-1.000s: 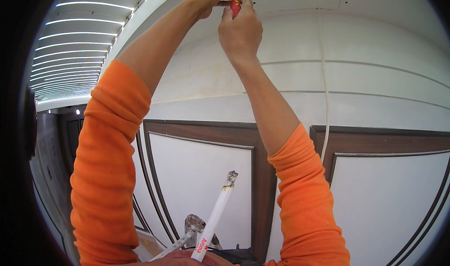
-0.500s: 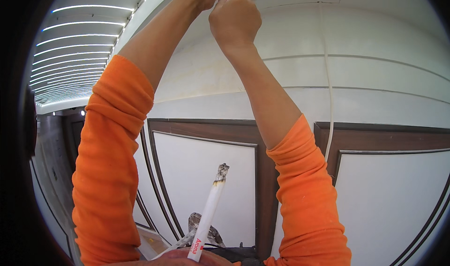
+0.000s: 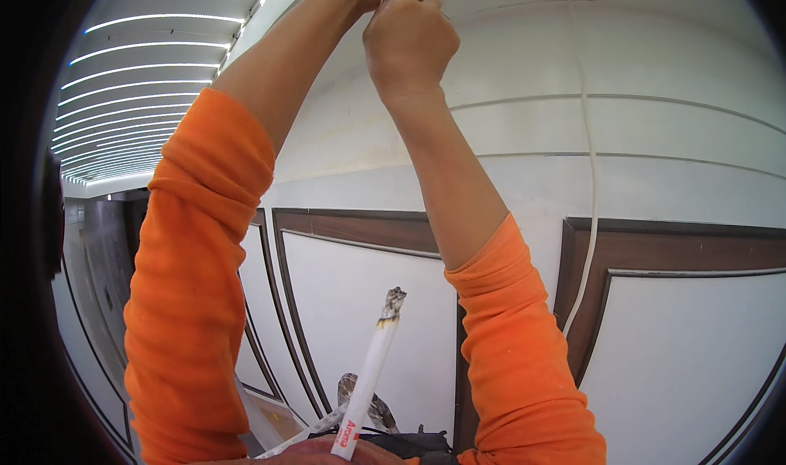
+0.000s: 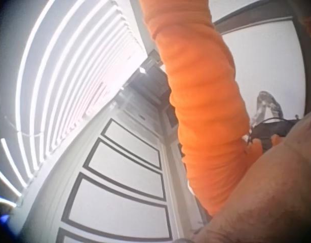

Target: The person cuts a white rectangular panel with a utility knife, then positions and secures it to the ceiling using a screwdriver. They retrieve screws from a bucket attached to a ladder and fasten the panel into place.

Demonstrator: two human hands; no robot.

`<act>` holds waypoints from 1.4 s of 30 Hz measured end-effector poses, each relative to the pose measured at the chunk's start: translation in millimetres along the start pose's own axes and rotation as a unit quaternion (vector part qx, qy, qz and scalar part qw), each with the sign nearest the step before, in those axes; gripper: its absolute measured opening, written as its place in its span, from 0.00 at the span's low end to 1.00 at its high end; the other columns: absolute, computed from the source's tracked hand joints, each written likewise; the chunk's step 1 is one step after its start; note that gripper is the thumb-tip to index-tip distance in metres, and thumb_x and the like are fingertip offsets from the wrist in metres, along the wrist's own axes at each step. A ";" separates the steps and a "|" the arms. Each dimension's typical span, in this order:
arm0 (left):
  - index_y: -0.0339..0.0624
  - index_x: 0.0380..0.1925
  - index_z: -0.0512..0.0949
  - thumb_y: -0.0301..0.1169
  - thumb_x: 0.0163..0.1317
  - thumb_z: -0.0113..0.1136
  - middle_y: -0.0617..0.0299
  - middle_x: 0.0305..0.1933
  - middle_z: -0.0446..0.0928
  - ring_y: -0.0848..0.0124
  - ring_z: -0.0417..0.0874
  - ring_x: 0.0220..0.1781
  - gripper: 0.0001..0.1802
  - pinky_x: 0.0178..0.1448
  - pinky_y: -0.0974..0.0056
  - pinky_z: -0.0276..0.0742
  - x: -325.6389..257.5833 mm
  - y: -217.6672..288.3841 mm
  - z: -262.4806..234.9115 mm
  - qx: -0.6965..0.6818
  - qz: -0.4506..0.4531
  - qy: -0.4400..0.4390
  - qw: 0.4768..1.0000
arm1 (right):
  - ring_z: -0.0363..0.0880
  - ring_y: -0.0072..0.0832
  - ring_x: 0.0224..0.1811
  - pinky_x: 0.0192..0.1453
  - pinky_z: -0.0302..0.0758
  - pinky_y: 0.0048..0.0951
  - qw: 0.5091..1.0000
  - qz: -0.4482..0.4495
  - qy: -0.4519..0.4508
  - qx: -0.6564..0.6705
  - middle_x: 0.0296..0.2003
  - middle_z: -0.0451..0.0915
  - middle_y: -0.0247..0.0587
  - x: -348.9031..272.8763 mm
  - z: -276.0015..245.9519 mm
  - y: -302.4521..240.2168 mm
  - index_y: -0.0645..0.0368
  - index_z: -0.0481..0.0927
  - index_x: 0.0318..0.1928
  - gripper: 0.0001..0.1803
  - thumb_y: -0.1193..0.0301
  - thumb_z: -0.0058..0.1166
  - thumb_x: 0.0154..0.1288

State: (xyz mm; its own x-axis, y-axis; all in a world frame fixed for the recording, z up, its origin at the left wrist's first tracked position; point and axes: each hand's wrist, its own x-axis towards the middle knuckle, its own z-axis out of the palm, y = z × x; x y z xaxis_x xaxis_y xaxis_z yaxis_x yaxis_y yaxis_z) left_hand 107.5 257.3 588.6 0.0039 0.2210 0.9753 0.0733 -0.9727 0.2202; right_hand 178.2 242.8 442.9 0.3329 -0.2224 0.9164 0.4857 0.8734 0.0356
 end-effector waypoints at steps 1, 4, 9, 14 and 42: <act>0.34 0.51 0.83 0.36 0.74 0.52 0.49 0.49 0.86 0.57 0.86 0.45 0.18 0.50 0.53 0.79 -12.5 0.5 1.8 0.019 0.005 0.009 1.000 | 0.86 0.56 0.44 0.50 0.81 0.50 0.996 -0.015 0.001 0.091 0.41 0.86 0.59 5.3 0.3 12.1 0.62 0.80 0.55 0.16 0.65 0.49 0.76; 0.37 0.51 0.82 0.36 0.72 0.56 0.47 0.43 0.87 0.51 0.87 0.47 0.17 0.52 0.49 0.79 -30.0 -1.4 -20.8 0.148 0.059 0.100 0.982 | 0.85 0.56 0.48 0.53 0.80 0.47 0.865 0.226 -0.085 0.440 0.45 0.86 0.61 13.1 -0.5 3.5 0.62 0.79 0.59 0.18 0.68 0.50 0.74; 0.42 0.58 0.78 0.36 0.68 0.62 0.44 0.49 0.84 0.45 0.84 0.54 0.20 0.61 0.46 0.76 -55.0 -12.0 -20.7 0.337 0.152 0.280 0.886 | 0.69 0.22 0.23 0.25 0.64 0.25 0.769 0.272 -0.160 0.556 0.29 0.75 0.35 8.1 -28.7 26.0 0.62 0.77 0.52 0.13 0.67 0.51 0.75; 0.58 0.81 0.52 0.37 0.65 0.67 0.51 0.85 0.47 0.47 0.49 0.85 0.47 0.85 0.45 0.49 -87.5 -20.6 -63.2 0.654 0.403 0.173 0.616 | 0.76 0.27 0.26 0.40 0.77 0.27 0.948 -0.064 0.184 0.252 0.31 0.78 0.37 9.3 -61.1 50.5 0.67 0.78 0.54 0.18 0.70 0.59 0.67; 0.46 0.62 0.82 0.31 0.66 0.58 0.53 0.60 0.85 0.52 0.84 0.62 0.24 0.67 0.52 0.79 -112.7 -31.8 -55.8 0.716 0.040 -0.222 0.661 | 0.87 0.43 0.41 0.50 0.81 0.40 0.988 -0.111 -0.023 -0.103 0.38 0.88 0.45 58.4 -101.8 98.3 0.59 0.85 0.47 0.20 0.56 0.64 0.64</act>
State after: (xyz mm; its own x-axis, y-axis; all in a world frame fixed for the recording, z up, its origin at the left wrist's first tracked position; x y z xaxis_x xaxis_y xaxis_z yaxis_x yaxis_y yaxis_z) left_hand 49.1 259.3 472.7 0.3333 0.4820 0.8103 0.9223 0.0115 -0.3862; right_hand 327.7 271.6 459.3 0.1644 -0.3750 0.9123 0.6989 0.6970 0.1605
